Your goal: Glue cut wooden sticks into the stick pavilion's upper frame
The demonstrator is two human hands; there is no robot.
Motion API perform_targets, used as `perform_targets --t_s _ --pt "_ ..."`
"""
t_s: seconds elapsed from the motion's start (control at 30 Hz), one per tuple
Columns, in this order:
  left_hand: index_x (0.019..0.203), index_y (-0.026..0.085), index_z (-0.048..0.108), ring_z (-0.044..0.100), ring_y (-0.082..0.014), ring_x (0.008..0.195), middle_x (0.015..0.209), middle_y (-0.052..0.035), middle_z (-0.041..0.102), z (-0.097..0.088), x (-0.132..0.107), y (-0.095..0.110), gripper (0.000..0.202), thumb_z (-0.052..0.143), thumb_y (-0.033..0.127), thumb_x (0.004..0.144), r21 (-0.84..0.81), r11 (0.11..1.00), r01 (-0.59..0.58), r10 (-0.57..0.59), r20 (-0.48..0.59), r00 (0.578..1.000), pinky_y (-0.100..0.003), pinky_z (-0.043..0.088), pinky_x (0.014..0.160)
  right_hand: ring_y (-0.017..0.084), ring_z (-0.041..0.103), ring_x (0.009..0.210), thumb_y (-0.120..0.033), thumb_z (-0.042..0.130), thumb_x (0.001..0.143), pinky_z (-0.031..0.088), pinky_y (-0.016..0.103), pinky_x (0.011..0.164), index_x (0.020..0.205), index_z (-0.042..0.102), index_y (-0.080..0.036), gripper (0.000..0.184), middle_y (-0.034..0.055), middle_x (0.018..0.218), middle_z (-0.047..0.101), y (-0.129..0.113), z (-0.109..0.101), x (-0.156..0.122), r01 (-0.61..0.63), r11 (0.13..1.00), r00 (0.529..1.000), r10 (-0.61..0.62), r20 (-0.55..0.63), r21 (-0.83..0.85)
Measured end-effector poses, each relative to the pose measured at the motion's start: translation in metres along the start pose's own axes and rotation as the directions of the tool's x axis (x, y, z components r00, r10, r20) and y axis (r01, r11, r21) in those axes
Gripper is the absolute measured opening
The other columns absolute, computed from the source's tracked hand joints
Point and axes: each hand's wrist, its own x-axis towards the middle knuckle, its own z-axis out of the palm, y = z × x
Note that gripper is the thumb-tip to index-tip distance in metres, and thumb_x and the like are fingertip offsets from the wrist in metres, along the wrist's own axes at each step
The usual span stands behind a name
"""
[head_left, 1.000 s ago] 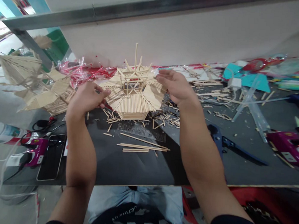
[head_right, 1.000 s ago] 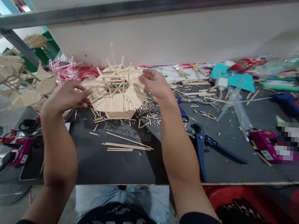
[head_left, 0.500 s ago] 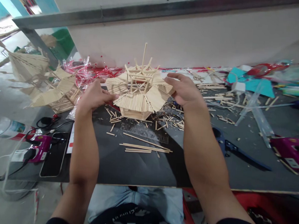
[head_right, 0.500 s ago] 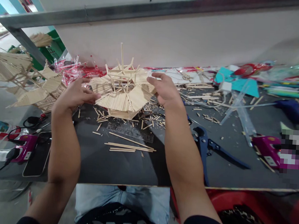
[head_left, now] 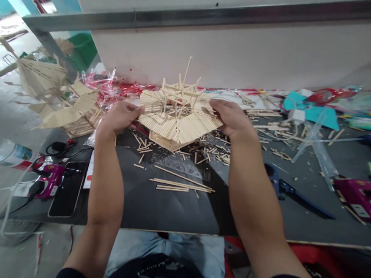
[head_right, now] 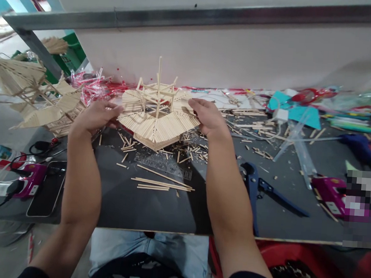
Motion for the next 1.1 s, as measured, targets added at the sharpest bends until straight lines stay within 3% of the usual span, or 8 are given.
perform_targets --t_s 0.1,0.2,0.3,0.47,0.63,0.83,0.97,1.1 --pt "0.081 0.015 0.069 0.071 -0.0198 0.064 0.071 -0.0076 0.072 -0.004 -0.011 0.012 0.023 0.074 0.037 0.087 -0.031 0.994 0.107 -0.099 0.183 0.978 -0.037 0.057 0.067 0.020 0.065 0.064 -0.043 0.081 0.068 0.058 0.037 0.062 0.077 0.061 -0.025 0.028 0.0017 0.071 0.067 -0.005 0.005 -0.005 -0.029 0.998 1.000 0.029 -0.009 0.061" --pt "0.083 0.016 0.067 0.072 -0.0202 0.063 0.067 -0.0071 0.072 -0.005 -0.014 0.013 0.021 0.079 0.033 0.083 -0.075 0.992 0.105 -0.085 0.240 0.967 -0.036 0.058 0.067 0.017 0.063 0.060 -0.036 0.079 0.071 0.056 0.033 0.058 0.079 0.062 -0.024 0.023 0.0006 0.069 0.066 -0.009 0.007 -0.009 -0.070 0.991 0.996 0.075 -0.039 0.110" --pt "0.085 0.017 0.068 0.071 -0.0182 0.063 0.066 -0.0032 0.070 -0.004 -0.009 0.006 0.019 0.082 0.029 0.080 -0.116 0.991 0.073 -0.045 0.233 0.971 -0.034 0.059 0.068 0.015 0.060 0.056 -0.031 0.073 0.076 0.054 0.031 0.053 0.078 0.062 -0.022 0.014 0.0011 0.068 0.066 -0.011 0.006 -0.010 -0.100 0.987 0.992 0.109 -0.069 0.125" --pt "0.084 0.017 0.068 0.067 -0.0116 0.064 0.074 0.0000 0.069 0.003 0.004 -0.004 0.003 0.071 0.018 0.086 -0.246 0.969 0.010 0.035 0.180 0.983 -0.027 0.061 0.067 0.014 0.061 0.060 -0.025 0.072 0.077 0.054 0.029 0.056 0.075 0.062 -0.021 0.011 0.0012 0.070 0.066 -0.012 0.001 -0.008 -0.157 0.976 0.983 0.168 -0.068 0.148" --pt "0.082 0.012 0.067 0.064 -0.0065 0.060 0.079 -0.0016 0.069 0.013 0.014 -0.006 0.012 0.061 0.016 0.092 -0.381 0.925 -0.002 0.069 0.163 0.984 -0.017 0.057 0.059 0.013 0.063 0.066 -0.022 0.069 0.080 0.055 0.027 0.061 0.080 0.064 -0.021 0.005 0.0033 0.077 0.067 -0.015 -0.003 -0.007 -0.202 0.963 0.973 0.218 -0.071 0.179" --pt "0.086 0.013 0.067 0.065 -0.0096 0.056 0.069 -0.0011 0.069 0.013 0.018 -0.010 0.012 0.064 0.022 0.091 -0.345 0.938 0.026 0.027 0.148 0.989 -0.020 0.057 0.055 0.015 0.065 0.073 -0.023 0.062 0.086 0.057 0.027 0.069 0.081 0.063 -0.020 0.006 0.0042 0.077 0.067 -0.011 0.000 -0.005 -0.213 0.940 0.972 0.233 -0.043 0.266" --pt "0.097 0.013 0.072 0.071 -0.0113 0.067 0.079 -0.0029 0.074 0.007 0.015 -0.012 0.017 0.074 0.019 0.081 -0.351 0.936 0.011 0.079 0.242 0.967 -0.019 0.057 0.062 0.015 0.066 0.076 -0.021 0.063 0.085 0.056 0.028 0.070 0.080 0.063 -0.020 0.005 0.0042 0.079 0.068 -0.010 0.005 -0.004 -0.196 0.932 0.973 0.223 -0.053 0.304" --pt "0.099 0.014 0.075 0.071 -0.0095 0.075 0.090 -0.0023 0.076 0.007 0.014 -0.011 0.027 0.077 0.014 0.072 -0.453 0.891 -0.039 0.152 0.216 0.965 -0.016 0.057 0.069 0.014 0.066 0.079 -0.021 0.061 0.087 0.056 0.027 0.076 0.082 0.064 -0.019 0.007 0.0040 0.082 0.069 -0.016 0.003 -0.006 -0.191 0.926 0.976 0.214 -0.035 0.324"
